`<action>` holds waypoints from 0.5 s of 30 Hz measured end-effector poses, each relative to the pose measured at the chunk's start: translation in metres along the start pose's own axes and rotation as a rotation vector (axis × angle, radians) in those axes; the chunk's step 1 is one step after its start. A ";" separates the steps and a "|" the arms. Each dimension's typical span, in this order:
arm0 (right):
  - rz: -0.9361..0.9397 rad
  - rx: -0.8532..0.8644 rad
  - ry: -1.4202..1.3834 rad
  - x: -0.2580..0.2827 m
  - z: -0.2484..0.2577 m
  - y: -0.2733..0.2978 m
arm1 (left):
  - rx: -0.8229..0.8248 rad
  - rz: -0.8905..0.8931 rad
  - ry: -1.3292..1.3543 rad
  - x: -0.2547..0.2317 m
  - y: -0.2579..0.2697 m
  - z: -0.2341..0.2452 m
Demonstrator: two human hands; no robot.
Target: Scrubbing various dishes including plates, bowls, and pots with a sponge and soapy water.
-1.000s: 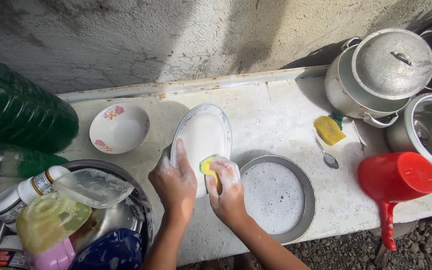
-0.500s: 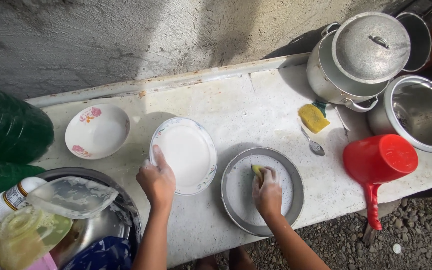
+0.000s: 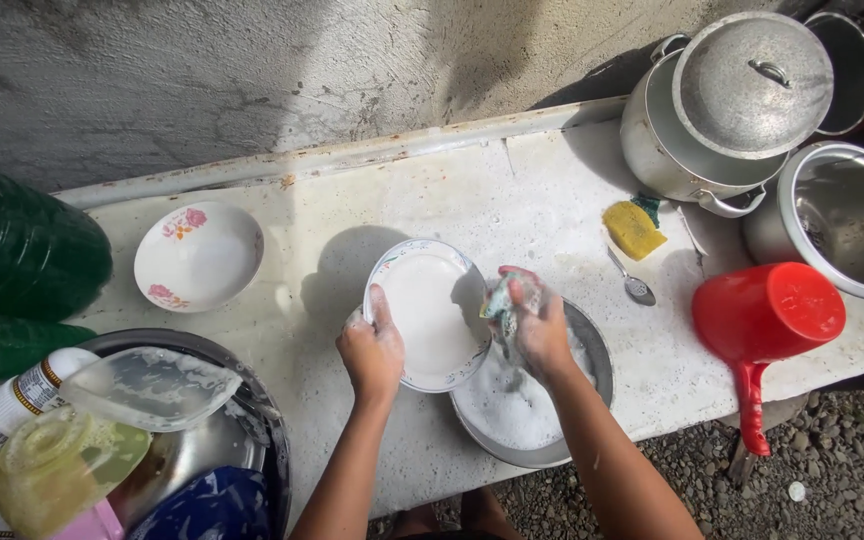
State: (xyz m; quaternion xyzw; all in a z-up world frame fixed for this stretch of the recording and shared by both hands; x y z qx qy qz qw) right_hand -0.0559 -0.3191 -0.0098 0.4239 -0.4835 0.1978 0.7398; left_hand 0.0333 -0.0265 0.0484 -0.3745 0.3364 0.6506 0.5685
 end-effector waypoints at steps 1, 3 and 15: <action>0.011 0.149 -0.097 0.038 -0.033 0.019 | 0.021 0.000 0.013 -0.001 0.003 -0.007; 0.024 0.292 -0.197 0.079 -0.078 0.024 | 0.049 -0.006 0.027 -0.003 0.007 -0.018; 0.807 0.242 0.703 0.101 -0.150 0.095 | -0.135 -0.148 -0.059 -0.021 -0.024 0.024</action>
Point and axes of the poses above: each hand's wrist, its own y-axis away from the middle knuckle, its own z-axis out of the back of the hand, x = y × z, the point moved 10 cm from there along -y, towards the middle knuckle, and after that the axes turned 9 degrees about -z, right-handed, at the moved point
